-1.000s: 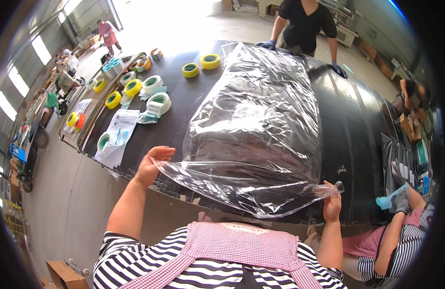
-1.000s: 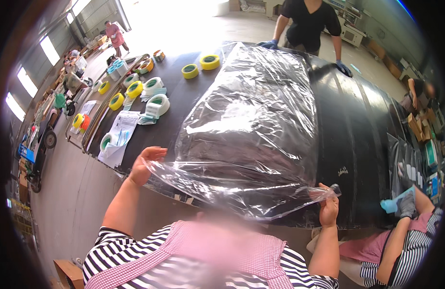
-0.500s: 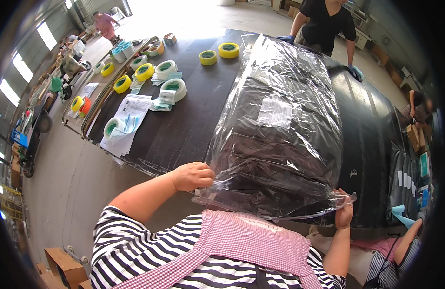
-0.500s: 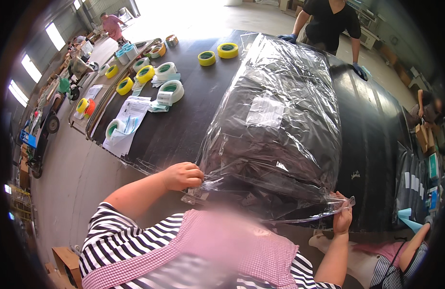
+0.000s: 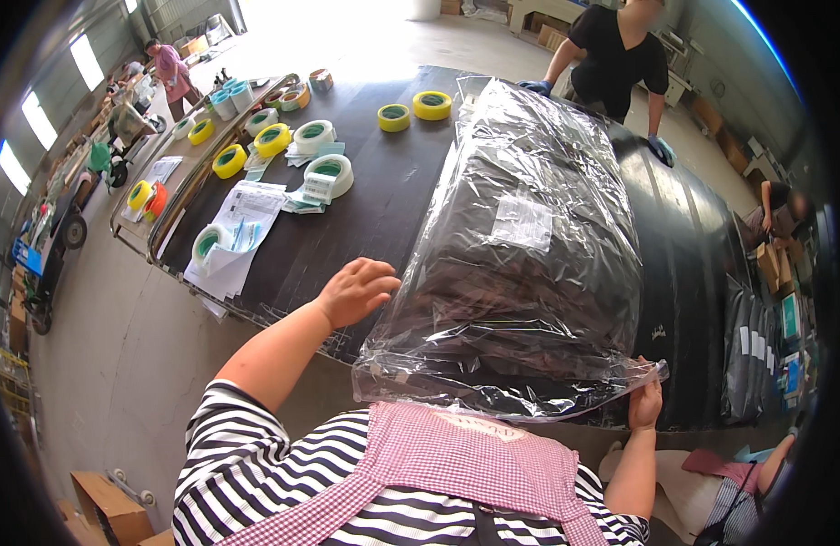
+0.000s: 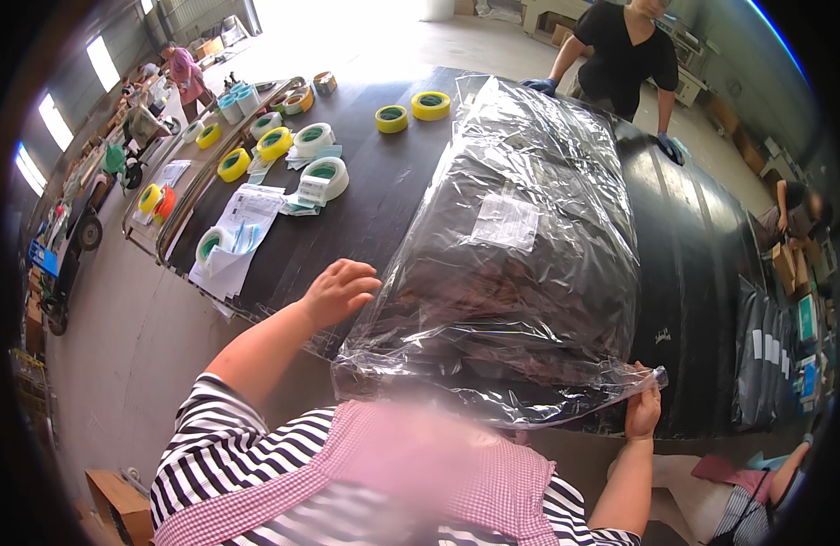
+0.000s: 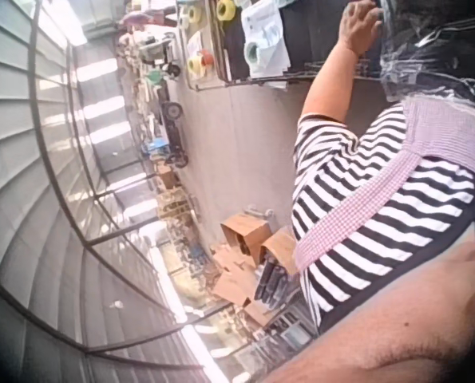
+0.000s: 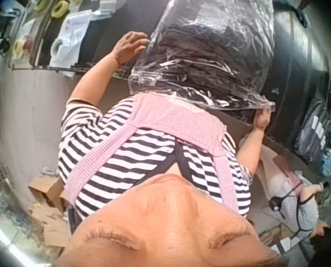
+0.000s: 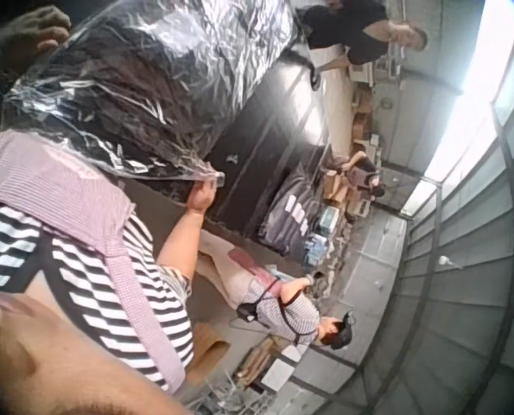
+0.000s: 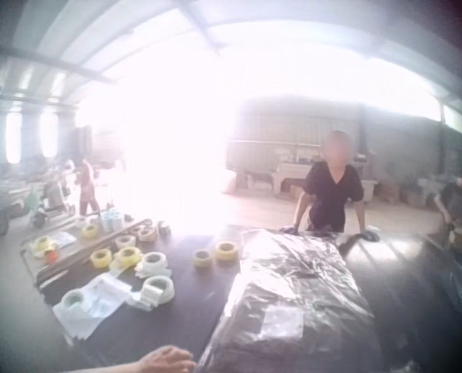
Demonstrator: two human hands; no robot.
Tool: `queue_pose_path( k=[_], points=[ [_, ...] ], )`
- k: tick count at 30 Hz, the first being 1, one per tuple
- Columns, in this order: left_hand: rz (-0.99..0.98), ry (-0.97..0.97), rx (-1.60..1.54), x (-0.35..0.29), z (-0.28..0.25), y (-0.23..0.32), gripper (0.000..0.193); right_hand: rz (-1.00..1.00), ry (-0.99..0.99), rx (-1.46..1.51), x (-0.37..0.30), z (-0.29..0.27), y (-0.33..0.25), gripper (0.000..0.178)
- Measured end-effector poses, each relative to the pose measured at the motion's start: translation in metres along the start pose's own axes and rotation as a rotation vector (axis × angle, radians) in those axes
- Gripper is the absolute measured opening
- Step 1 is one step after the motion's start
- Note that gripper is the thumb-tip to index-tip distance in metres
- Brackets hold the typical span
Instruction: The person prepares shipping labels by hand, places them on black plastic bags, and then bundles multiple bags together inside a large clear plastic sheet on a workshop table.
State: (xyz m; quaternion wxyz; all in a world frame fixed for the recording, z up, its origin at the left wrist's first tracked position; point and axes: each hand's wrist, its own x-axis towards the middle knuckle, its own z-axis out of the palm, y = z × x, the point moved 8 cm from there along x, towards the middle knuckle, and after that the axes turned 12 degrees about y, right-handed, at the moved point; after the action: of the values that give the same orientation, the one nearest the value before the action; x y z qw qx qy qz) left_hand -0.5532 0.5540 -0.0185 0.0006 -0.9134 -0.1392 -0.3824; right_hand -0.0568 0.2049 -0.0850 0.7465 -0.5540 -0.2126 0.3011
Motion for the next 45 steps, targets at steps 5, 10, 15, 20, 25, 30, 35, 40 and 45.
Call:
queue_pose_path(
  k=[5, 10, 15, 20, 25, 30, 35, 40, 45],
  points=[
    [0.077, 0.013, -0.061, 0.014, 0.027, 0.012, 0.029, 0.004, 0.052, 0.003, 0.003, -0.015, 0.006, 0.039],
    [0.097, -0.011, -0.064, 0.017, 0.033, 0.012, 0.024, 0.003, 0.054, 0.008, 0.005, -0.018, 0.010, 0.038],
    [-0.235, 0.264, -0.058, -0.007, -0.007, -0.044, 0.015, 0.028, 0.097, 0.023, 0.000, -0.031, 0.016, 0.036],
    [-0.225, 0.153, -0.048, -0.011, -0.006, -0.043, 0.039, 0.067, 0.074, 0.033, -0.005, 0.000, 0.004, 0.039],
    [0.159, -0.123, -0.016, -0.021, 0.005, 0.005, 0.067, 0.035, -0.008, -0.158, -0.014, 0.011, -0.012, 0.041],
    [0.128, -0.290, -0.219, -0.032, 0.012, 0.020, 0.034, 0.007, 0.036, -0.405, -0.010, 0.015, -0.018, 0.029],
    [-0.971, -0.204, -1.239, -0.010, 0.015, -0.022, 0.030, 0.161, 0.043, -0.217, -0.010, -0.017, -0.002, 0.030],
    [-0.784, -0.432, -0.852, -0.032, -0.023, -0.018, 0.065, -0.233, -0.098, -0.126, -0.043, 0.037, -0.148, 0.050],
    [-0.897, 0.126, -1.291, 0.019, -0.090, 0.020, 0.041, 0.052, -0.745, -0.572, -0.094, 0.231, -0.121, 0.041]
  ],
)
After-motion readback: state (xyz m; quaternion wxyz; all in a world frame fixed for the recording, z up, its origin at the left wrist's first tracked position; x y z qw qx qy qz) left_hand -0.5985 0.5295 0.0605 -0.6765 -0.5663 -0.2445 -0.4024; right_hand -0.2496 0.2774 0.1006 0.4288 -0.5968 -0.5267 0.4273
